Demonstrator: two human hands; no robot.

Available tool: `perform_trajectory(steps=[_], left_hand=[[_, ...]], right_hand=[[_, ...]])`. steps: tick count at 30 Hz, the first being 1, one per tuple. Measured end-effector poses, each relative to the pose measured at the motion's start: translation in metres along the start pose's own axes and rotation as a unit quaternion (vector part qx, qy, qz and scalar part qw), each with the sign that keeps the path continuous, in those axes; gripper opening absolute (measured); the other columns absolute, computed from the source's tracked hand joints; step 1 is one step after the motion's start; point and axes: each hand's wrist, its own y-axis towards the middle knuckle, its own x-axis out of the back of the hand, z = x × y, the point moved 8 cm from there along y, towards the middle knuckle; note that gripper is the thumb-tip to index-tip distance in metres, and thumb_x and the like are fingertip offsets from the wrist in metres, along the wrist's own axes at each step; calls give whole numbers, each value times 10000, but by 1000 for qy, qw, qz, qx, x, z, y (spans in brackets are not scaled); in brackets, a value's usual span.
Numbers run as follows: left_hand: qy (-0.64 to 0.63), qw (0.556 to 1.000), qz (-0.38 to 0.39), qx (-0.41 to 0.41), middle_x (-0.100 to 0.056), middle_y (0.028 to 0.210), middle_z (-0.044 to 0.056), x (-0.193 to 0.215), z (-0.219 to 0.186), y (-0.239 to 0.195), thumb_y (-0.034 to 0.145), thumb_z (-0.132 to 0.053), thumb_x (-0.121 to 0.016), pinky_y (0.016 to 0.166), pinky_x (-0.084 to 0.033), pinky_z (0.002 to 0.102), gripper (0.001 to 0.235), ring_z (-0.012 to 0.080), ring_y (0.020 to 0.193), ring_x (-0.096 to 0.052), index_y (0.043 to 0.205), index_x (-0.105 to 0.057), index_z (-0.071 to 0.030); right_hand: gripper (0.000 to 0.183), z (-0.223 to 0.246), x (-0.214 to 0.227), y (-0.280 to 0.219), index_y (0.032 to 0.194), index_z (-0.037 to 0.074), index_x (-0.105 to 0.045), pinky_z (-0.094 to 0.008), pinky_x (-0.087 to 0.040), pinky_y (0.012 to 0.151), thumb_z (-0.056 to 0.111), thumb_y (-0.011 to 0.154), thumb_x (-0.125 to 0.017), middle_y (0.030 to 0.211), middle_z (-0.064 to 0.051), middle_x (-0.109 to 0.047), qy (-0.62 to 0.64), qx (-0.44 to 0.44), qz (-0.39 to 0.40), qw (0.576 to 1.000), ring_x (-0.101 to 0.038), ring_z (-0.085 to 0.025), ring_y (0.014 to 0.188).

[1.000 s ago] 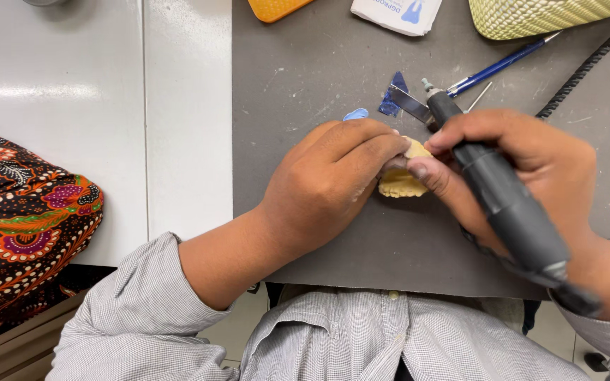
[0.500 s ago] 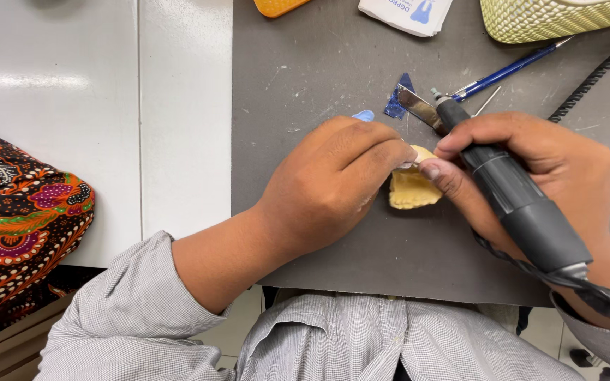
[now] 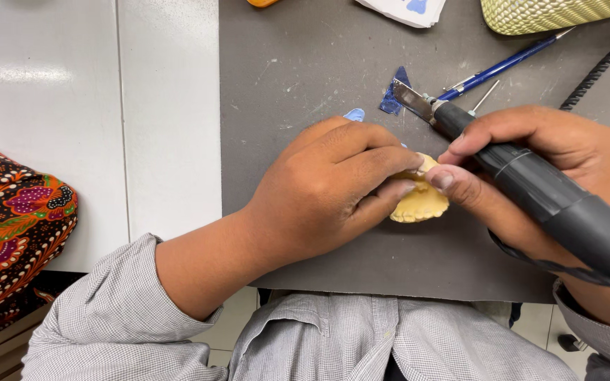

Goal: The person uses a rotary tool to grind and shape a yellow dental cast and a single artificial tooth. They then fit the tooth into the cast and inspect the alignment.

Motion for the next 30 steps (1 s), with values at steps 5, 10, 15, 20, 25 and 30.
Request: perform_trajectory(steps=[5, 10, 15, 20, 25, 30], left_hand=[[-12, 1000, 12, -10, -658, 1029, 33, 0, 0, 2, 978, -73, -799, 772, -529, 302, 181, 175, 888, -648, 1106, -671, -83], [-19, 1000, 5, -24, -646, 1053, 61, 2, -5, 2, 948, -53, -784, 816, -543, 342, 177, 209, 932, -659, 1077, -661, -54], [-25, 999, 26, -3, -651, 1054, 46, -3, 1, 2, 989, -81, -777, 800, -539, 315, 176, 189, 915, -662, 1120, -659, -75], [-22, 1000, 16, -13, -646, 1040, 38, -1, 2, -1, 983, -94, -781, 812, -540, 329, 207, 203, 915, -660, 1153, -663, -90], [16, 998, -20, -59, -636, 1067, 35, 4, -1, -2, 970, -134, -784, 828, -537, 358, 193, 232, 939, -657, 1110, -652, -117], [32, 995, -33, -91, -644, 1114, 25, -2, -1, -6, 982, -154, -746, 863, -546, 359, 187, 222, 993, -666, 1134, -641, -125]], right_hand=[[191, 1, 0, -9, 1025, 31, -682, -216, -598, 756, 47, 864, -784, 925, -75, -743, -20, -37, 14, 999, -739, -103, 851], [200, -2, -1, -12, 1029, 38, -690, -212, -592, 714, 56, 858, -793, 925, -66, -749, -31, -46, 23, 998, -741, -99, 829], [194, -2, -5, -1, 1007, 34, -709, -209, -588, 725, 47, 837, -801, 940, -69, -750, 3, -52, 21, 998, -725, -95, 834], [200, -1, 0, -9, 996, 26, -720, -207, -564, 699, 63, 832, -829, 932, -64, -744, -44, -33, 4, 998, -710, -95, 804], [225, -19, 1, -21, 1082, 13, -689, -200, -561, 741, 10, 886, -801, 953, -97, -738, 2, -9, -41, 999, -705, -101, 821], [276, -28, -7, -15, 1183, -4, -558, -212, -593, 845, -17, 1000, -764, 1007, -114, -698, 31, 87, -40, 995, -717, -109, 904]])
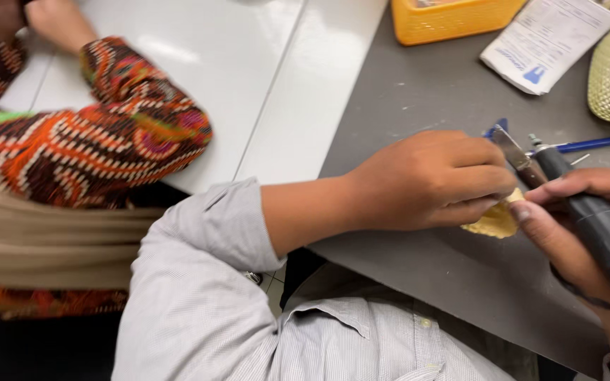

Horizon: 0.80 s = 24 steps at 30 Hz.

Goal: The person uses a rotary tool to grind and shape a yellow dental cast and a single artificial tooth. They then fit the tooth into the cast and inspect the alignment.

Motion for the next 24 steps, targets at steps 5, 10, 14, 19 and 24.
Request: perform_trajectory(steps=[5, 10, 14, 19, 24], left_hand=[[9, 999, -2, -42, -637, 1159, 51, -8, -2, 4, 994, -166, -744, 887, -557, 367, 204, 245, 1018, -667, 1151, -627, -110], [85, 992, -20, -90, -632, 1128, 89, -7, -8, 12, 938, -184, -771, 917, -556, 416, 264, 296, 1046, -660, 1131, -623, -80], [20, 998, -55, -31, -693, 1062, 71, -5, -2, 9, 944, -147, -770, 872, -589, 341, 211, 223, 980, -701, 1100, -650, -70], [-199, 960, -153, 124, -754, 1009, 26, -15, 31, 22, 938, -97, -753, 820, -626, 244, 205, 79, 901, -728, 1128, -706, -35], [-437, 879, -170, 83, -718, 1046, 46, -31, 52, 62, 978, -49, -756, 930, -599, 272, 203, 77, 952, -690, 1149, -682, 32]], right_hand=[[276, -2, 8, 5, 1196, 2, -575, -209, -588, 825, 20, 985, -752, 997, -95, -691, 29, 27, 14, 999, -705, -95, 897], [203, 8, 13, 13, 1067, -35, -672, -195, -564, 782, 59, 962, -817, 950, -97, -717, -18, 41, 17, 999, -685, -81, 844], [237, 8, 13, 19, 1053, -12, -707, -212, -548, 791, 133, 931, -849, 943, -79, -737, -76, 52, 19, 996, -689, -70, 838], [220, 9, 16, 26, 1067, 47, -745, -252, -542, 750, 158, 906, -847, 921, -93, -751, -152, 31, 29, 988, -694, -127, 787], [201, 25, 19, 15, 1151, 49, -718, -264, -551, 791, 103, 976, -800, 987, -111, -737, -170, 74, 13, 982, -710, -145, 858]])
